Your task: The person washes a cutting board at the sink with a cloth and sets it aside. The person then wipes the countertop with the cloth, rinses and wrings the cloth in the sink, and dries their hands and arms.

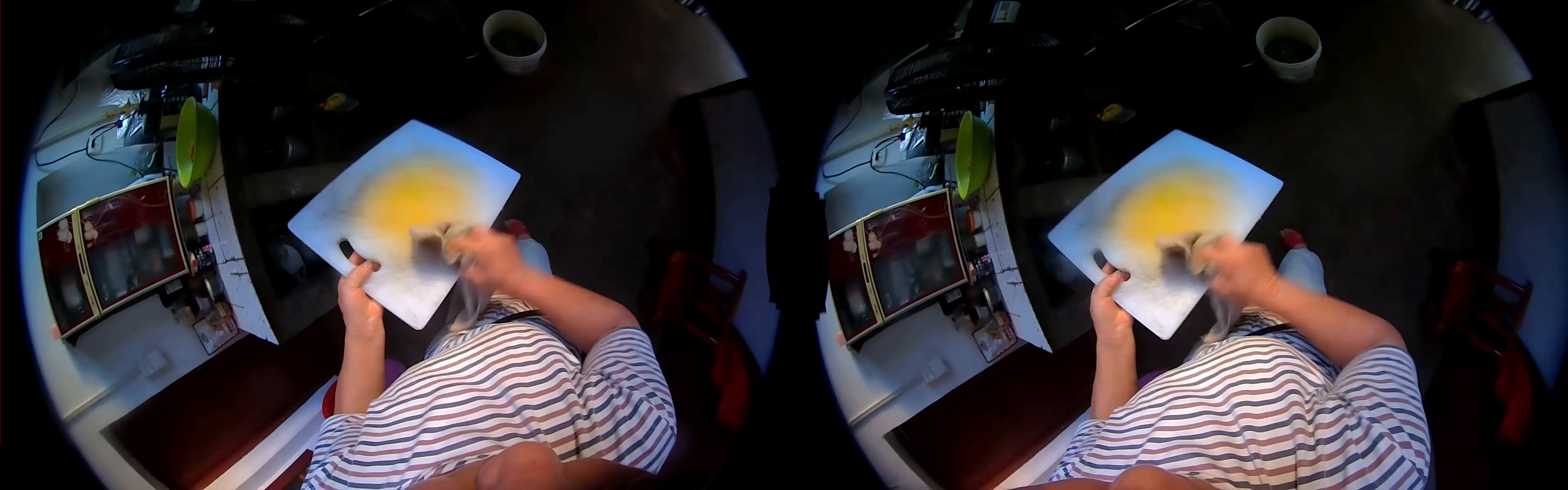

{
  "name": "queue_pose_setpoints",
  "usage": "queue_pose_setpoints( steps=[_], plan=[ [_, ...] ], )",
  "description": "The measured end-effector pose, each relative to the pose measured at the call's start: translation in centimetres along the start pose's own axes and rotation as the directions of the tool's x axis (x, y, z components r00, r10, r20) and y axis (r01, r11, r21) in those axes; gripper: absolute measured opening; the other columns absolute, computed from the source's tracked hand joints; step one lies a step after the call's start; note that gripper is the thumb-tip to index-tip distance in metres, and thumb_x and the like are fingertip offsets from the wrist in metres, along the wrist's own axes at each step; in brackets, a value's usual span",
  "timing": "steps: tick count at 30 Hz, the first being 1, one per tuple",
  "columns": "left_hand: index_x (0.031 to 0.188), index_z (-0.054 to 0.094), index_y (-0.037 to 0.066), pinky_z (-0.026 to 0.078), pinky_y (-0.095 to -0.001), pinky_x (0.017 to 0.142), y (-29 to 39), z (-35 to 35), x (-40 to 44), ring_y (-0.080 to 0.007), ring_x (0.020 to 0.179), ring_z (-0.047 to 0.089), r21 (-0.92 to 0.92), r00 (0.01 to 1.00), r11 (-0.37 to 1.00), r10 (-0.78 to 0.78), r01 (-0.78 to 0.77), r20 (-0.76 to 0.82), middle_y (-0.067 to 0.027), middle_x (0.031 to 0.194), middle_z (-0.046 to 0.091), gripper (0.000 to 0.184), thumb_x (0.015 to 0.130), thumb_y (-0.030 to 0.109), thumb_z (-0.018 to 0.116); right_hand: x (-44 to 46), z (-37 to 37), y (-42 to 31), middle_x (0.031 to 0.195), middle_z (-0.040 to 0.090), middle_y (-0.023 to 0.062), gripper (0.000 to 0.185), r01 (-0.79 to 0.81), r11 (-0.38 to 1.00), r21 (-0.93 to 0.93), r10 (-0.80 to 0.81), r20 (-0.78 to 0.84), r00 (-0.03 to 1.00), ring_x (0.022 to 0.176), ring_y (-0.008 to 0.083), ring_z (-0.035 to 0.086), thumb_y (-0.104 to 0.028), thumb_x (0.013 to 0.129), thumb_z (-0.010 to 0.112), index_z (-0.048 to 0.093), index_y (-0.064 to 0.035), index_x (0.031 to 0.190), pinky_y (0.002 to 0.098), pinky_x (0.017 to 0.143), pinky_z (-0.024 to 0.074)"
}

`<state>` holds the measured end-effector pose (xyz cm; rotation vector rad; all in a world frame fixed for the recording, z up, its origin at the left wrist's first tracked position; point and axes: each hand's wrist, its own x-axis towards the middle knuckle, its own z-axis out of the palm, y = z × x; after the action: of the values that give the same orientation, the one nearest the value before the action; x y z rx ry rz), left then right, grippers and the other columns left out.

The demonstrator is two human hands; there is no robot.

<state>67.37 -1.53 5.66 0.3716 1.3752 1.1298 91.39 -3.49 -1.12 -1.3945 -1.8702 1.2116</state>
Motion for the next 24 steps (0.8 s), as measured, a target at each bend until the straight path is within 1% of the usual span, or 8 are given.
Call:
queue_pose_setpoints(
  steps=[2, 4, 8, 10, 13, 16, 20, 24],
  plan=[
    [0.119, 0.047, -0.008, 0.042, -0.0291, 0.084, 0.4, -0.6, -1.1, -0.0190, 0.091, 0.055, 0.059, 0.998, 0.996, 0.060, -0.061, 0.024, -0.0121, 0.105, 0.057, 0.048, 0.072, 0.002, 0.048, 1.2, 1.8, 6.9, 0.094, 0.058, 0.0145, 0.036, -0.255, 0.966, -0.027, 0.246, -0.193, 0.950, 0.083, 0.0319, 0.059, -0.016, 0.068, 0.058, 0.061, -0.0151, 0.104, 0.0401, 0.076, 0.0485],
    [0.119, 0.047, -0.009, 0.043, -0.0261, 0.079, 1.9, 1.0, -2.0, -0.0147, 0.084, 0.054, 0.198, 0.992, 0.972, 0.123, -0.124, 0.016, -0.0107, 0.101, 0.058, 0.048, 0.072, 0.002, 0.049, 2.9, 1.7, 11.3, 0.090, 0.058, 0.0180, 0.033, -0.427, 0.892, 0.148, 0.448, -0.165, 0.879, 0.085, 0.0342, 0.057, -0.011, 0.070, 0.051, 0.063, -0.0109, 0.102, 0.0416, 0.075, 0.0460],
    [0.119, 0.046, -0.009, 0.043, -0.0253, 0.078, 1.9, 1.4, -2.3, -0.0147, 0.083, 0.055, 0.192, 0.993, 0.976, 0.088, -0.101, 0.076, -0.0102, 0.098, 0.059, 0.048, 0.072, -0.001, 0.050, 7.6, 2.6, 8.0, 0.087, 0.055, 0.0181, 0.026, -0.265, 0.895, 0.358, 0.366, -0.253, 0.896, 0.083, 0.0351, 0.055, -0.008, 0.068, 0.050, 0.060, -0.0051, 0.092, 0.0424, 0.072, 0.0450],
    [0.120, 0.046, -0.008, 0.044, -0.0258, 0.079, 1.7, 2.3, -1.9, -0.0150, 0.084, 0.056, 0.199, 0.992, 0.974, 0.098, -0.112, 0.079, -0.0100, 0.097, 0.059, 0.048, 0.073, -0.001, 0.051, 8.6, 6.9, 4.0, 0.086, 0.055, 0.0182, 0.030, 0.066, 0.985, 0.161, 0.018, -0.472, 0.882, 0.083, 0.0348, 0.055, -0.003, 0.065, 0.051, 0.060, -0.0053, 0.093, 0.0399, 0.074, 0.0458],
    [0.122, 0.043, -0.009, 0.044, -0.0270, 0.081, 2.3, 3.2, -2.2, -0.0163, 0.090, 0.057, 0.271, 0.994, 0.959, 0.061, -0.084, 0.095, -0.0126, 0.102, 0.060, 0.050, 0.073, -0.003, 0.051, 6.4, 3.1, -6.9, 0.089, 0.055, 0.0151, 0.026, 0.344, 0.925, 0.162, -0.296, -0.261, 0.919, 0.085, 0.0353, 0.055, -0.006, 0.064, 0.057, 0.056, -0.0080, 0.090, 0.0399, 0.075, 0.0459],
    [0.123, 0.042, -0.009, 0.044, -0.0271, 0.082, 2.4, 1.2, -2.0, -0.0174, 0.092, 0.058, 0.301, 0.996, 0.953, 0.023, -0.048, 0.087, -0.0145, 0.105, 0.060, 0.051, 0.073, -0.004, 0.051, 10.1, 6.2, -1.5, 0.092, 0.056, 0.0147, 0.027, 0.150, 0.987, 0.064, -0.110, -0.422, 0.900, 0.085, 0.0351, 0.056, -0.009, 0.069, 0.059, 0.056, -0.0082, 0.096, 0.0405, 0.075, 0.0466],
    [0.122, 0.043, -0.010, 0.045, -0.0271, 0.080, 3.1, 2.0, -3.2, -0.0168, 0.088, 0.059, 0.304, 0.996, 0.951, 0.034, -0.058, 0.085, -0.0146, 0.102, 0.061, 0.050, 0.073, -0.004, 0.051, 14.9, 7.2, 11.3, 0.094, 0.057, 0.0181, 0.028, -0.354, 0.932, 0.073, 0.346, -0.466, 0.814, 0.084, 0.0351, 0.055, -0.008, 0.070, 0.054, 0.056, -0.0065, 0.099, 0.0430, 0.072, 0.0468],
    [0.121, 0.044, -0.010, 0.046, -0.0274, 0.079, 2.7, 1.2, -1.9, -0.0172, 0.087, 0.059, 0.339, 0.997, 0.940, 0.009, -0.034, 0.073, -0.0153, 0.102, 0.061, 0.048, 0.074, -0.002, 0.051, 12.7, 9.0, 3.7, 0.093, 0.057, 0.0183, 0.027, 0.050, 0.981, 0.188, 0.043, -0.462, 0.886, 0.087, 0.0362, 0.055, -0.005, 0.069, 0.052, 0.055, -0.0034, 0.096, 0.0430, 0.073, 0.0458]
  ],
)
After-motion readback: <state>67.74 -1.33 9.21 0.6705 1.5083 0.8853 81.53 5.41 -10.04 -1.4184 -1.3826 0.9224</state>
